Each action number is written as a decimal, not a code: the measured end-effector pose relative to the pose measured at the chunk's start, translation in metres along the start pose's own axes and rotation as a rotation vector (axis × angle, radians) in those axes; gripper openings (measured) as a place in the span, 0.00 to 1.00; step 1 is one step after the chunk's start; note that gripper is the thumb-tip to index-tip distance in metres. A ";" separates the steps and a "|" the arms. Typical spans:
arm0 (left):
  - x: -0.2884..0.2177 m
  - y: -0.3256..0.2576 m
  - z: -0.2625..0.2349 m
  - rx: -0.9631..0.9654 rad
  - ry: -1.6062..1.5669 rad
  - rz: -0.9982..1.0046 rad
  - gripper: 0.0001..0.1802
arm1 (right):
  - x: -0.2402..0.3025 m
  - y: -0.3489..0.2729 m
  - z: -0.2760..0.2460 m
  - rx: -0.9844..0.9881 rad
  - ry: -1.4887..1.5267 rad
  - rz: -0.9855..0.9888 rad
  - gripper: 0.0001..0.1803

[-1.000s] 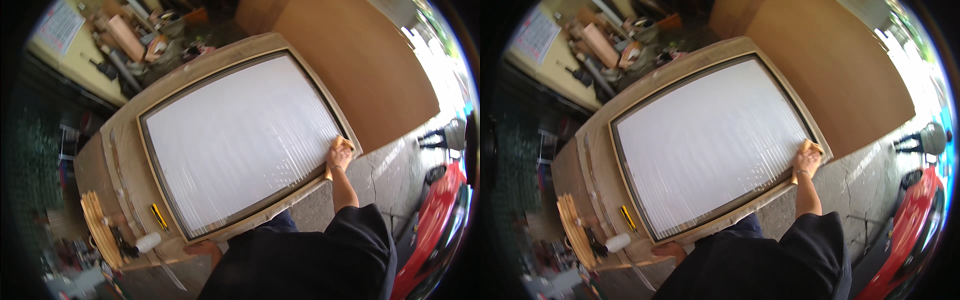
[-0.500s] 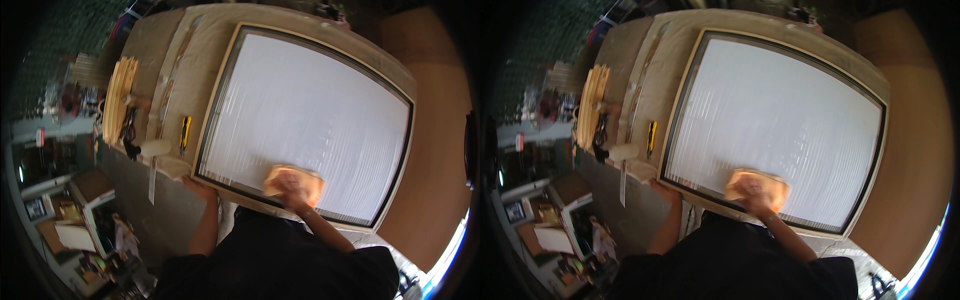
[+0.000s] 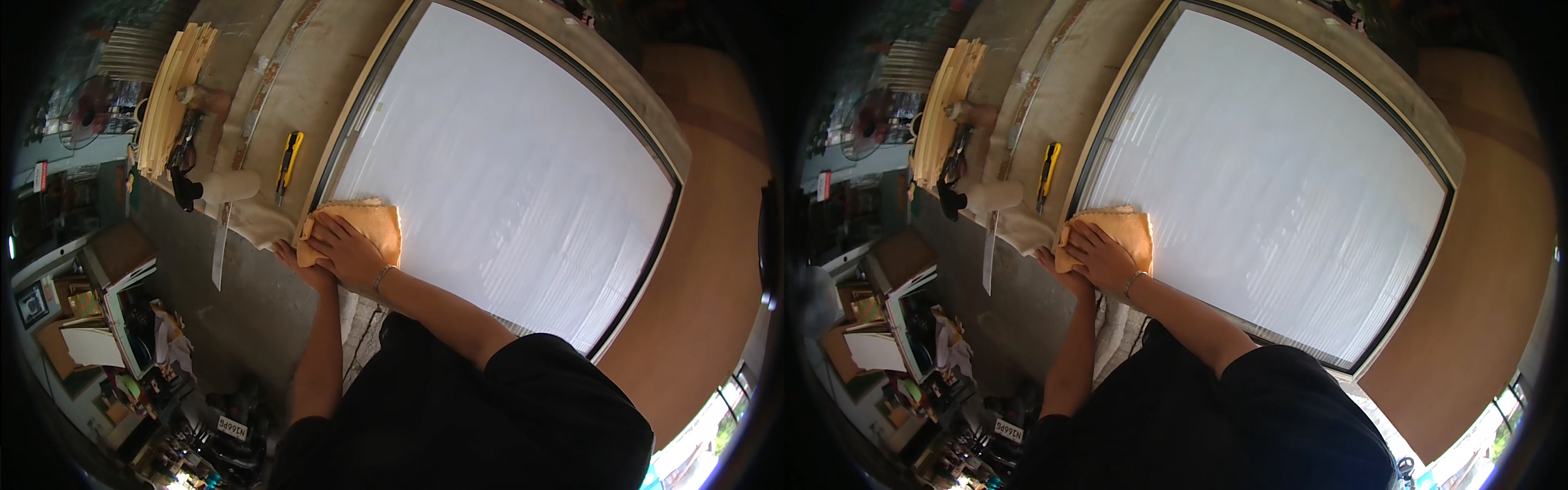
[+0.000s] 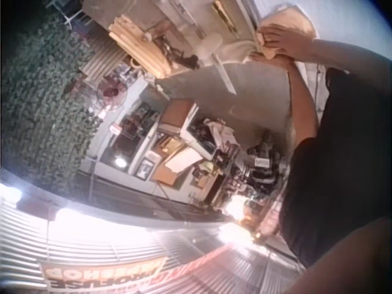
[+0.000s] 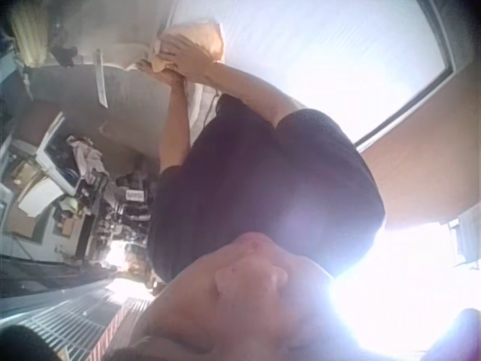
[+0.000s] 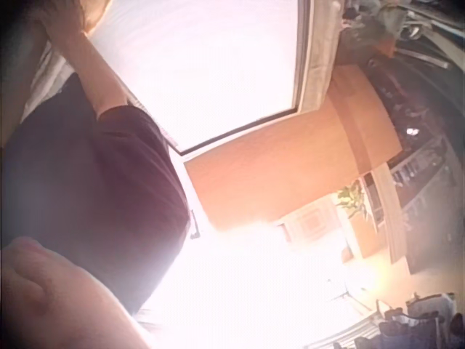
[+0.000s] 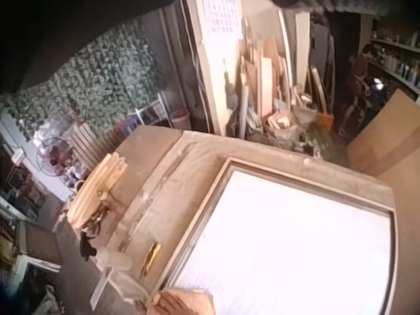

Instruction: The person assembles a large framed display by inserting thin wooden strips into grooves around the perimeter of a white panel. They then wipe the surface with a cloth and spray bottle, flip the frame to reveal a poster, and place it on a workbench.

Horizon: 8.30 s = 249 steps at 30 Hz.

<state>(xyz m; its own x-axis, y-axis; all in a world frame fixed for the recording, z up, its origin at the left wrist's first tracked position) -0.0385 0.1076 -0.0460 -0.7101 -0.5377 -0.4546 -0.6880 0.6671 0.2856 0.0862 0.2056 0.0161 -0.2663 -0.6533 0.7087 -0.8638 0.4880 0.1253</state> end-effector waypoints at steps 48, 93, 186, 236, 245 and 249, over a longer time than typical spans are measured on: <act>0.011 -0.002 0.008 -0.008 0.002 0.038 0.36 | -0.041 -0.018 -0.009 -0.271 -0.141 0.579 0.38; -0.001 0.005 -0.003 0.005 -0.082 -0.175 0.35 | -0.354 0.100 -0.274 -0.426 -0.728 0.411 0.32; -0.341 -0.162 -0.159 0.643 -0.250 1.516 0.18 | 0.139 -0.399 -0.210 -0.420 -0.540 0.719 0.17; -0.910 0.223 -0.207 -0.295 -0.192 1.375 0.38 | 0.011 -0.296 -0.587 -1.100 -1.025 0.319 0.31; -0.948 0.211 -0.185 -0.118 -0.171 1.347 0.39 | -0.084 -0.495 -0.057 -0.789 -0.294 1.303 0.41; -0.956 0.228 -0.182 -0.122 -0.187 1.343 0.38 | -0.059 -0.503 -0.013 -0.709 -0.342 1.269 0.41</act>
<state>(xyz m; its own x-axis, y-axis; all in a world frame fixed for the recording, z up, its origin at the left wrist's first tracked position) 0.4563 0.6796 0.6075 -0.8132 0.5680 0.1267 0.4958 0.5621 0.6620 0.5419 0.0065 -0.0798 -0.8328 0.3594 0.4210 0.3695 0.9272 -0.0606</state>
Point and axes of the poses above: each hand's wrist, its own y-axis towards the middle knuckle, its own z-axis out of the palm, x = y × z, the point moved 10 cm from there along y, towards the middle knuckle, and after that the axes turned 3 degrees about -z, right-handed, at the moved point
